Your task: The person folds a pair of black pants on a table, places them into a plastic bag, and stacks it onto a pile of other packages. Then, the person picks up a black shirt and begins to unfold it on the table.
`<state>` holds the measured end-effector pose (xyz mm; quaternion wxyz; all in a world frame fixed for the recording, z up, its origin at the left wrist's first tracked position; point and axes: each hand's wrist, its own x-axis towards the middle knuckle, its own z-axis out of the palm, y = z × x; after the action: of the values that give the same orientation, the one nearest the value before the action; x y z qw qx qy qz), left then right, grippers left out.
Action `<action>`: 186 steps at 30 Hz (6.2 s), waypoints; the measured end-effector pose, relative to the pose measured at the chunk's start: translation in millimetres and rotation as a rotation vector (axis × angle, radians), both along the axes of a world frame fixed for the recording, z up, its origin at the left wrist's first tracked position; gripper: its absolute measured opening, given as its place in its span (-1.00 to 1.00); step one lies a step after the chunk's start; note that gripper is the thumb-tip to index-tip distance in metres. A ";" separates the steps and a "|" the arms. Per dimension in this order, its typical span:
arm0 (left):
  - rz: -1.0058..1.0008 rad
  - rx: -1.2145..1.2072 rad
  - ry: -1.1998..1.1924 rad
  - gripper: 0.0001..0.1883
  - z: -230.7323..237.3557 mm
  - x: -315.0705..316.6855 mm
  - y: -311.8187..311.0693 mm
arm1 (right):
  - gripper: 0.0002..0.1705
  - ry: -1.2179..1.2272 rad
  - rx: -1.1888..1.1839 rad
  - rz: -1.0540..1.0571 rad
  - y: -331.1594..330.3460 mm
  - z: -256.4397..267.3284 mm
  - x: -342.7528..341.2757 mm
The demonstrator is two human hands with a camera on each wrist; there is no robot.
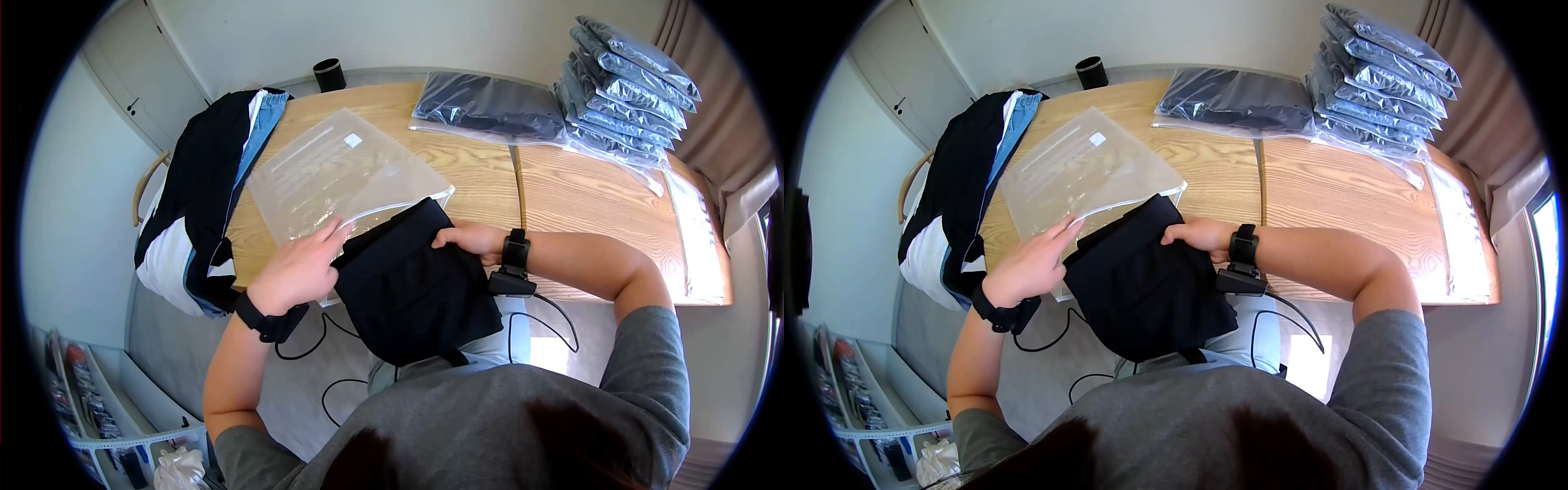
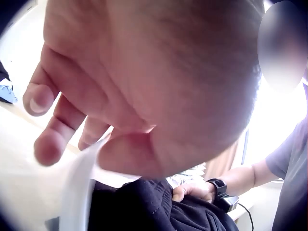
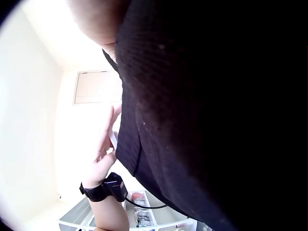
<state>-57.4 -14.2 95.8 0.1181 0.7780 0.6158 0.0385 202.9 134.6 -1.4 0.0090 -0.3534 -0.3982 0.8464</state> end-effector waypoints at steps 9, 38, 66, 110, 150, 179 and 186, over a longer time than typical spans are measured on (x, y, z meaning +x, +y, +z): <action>-0.102 0.120 0.229 -0.47 -7.2 38.9 62.0 | -0.73 -0.033 0.050 -0.002 -3.0 10.3 -8.4; 0.075 0.573 -0.001 -0.42 -88.3 9.7 -33.1 | -0.56 0.223 -0.280 -0.406 6.2 -11.1 5.5; 0.119 0.493 -0.202 -0.33 -109.2 2.4 -31.8 | -0.56 0.109 -0.058 -0.319 -42.6 12.8 2.2; 0.762 0.599 -0.418 -0.43 -136.3 21.5 -39.7 | -0.33 -0.598 2.172 0.365 -94.4 -6.5 -112.0; 0.589 0.551 -0.790 -0.26 -126.2 26.4 -43.4 | -0.78 0.350 -0.123 -0.558 7.4 -20.5 -113.3; 0.467 0.521 -0.900 -0.32 -132.0 28.9 -104.7 | -0.55 0.422 -0.162 -0.223 -21.1 -26.3 -218.6; 0.473 0.499 -0.854 -0.34 -131.1 27.5 -111.9 | -0.45 0.615 -0.480 -0.109 -22.7 -19.8 -208.6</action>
<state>-29.9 -126.1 -35.3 0.1577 0.5381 0.6433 0.5212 -5.7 111.9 -21.2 0.0901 -0.0958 -0.1483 0.9802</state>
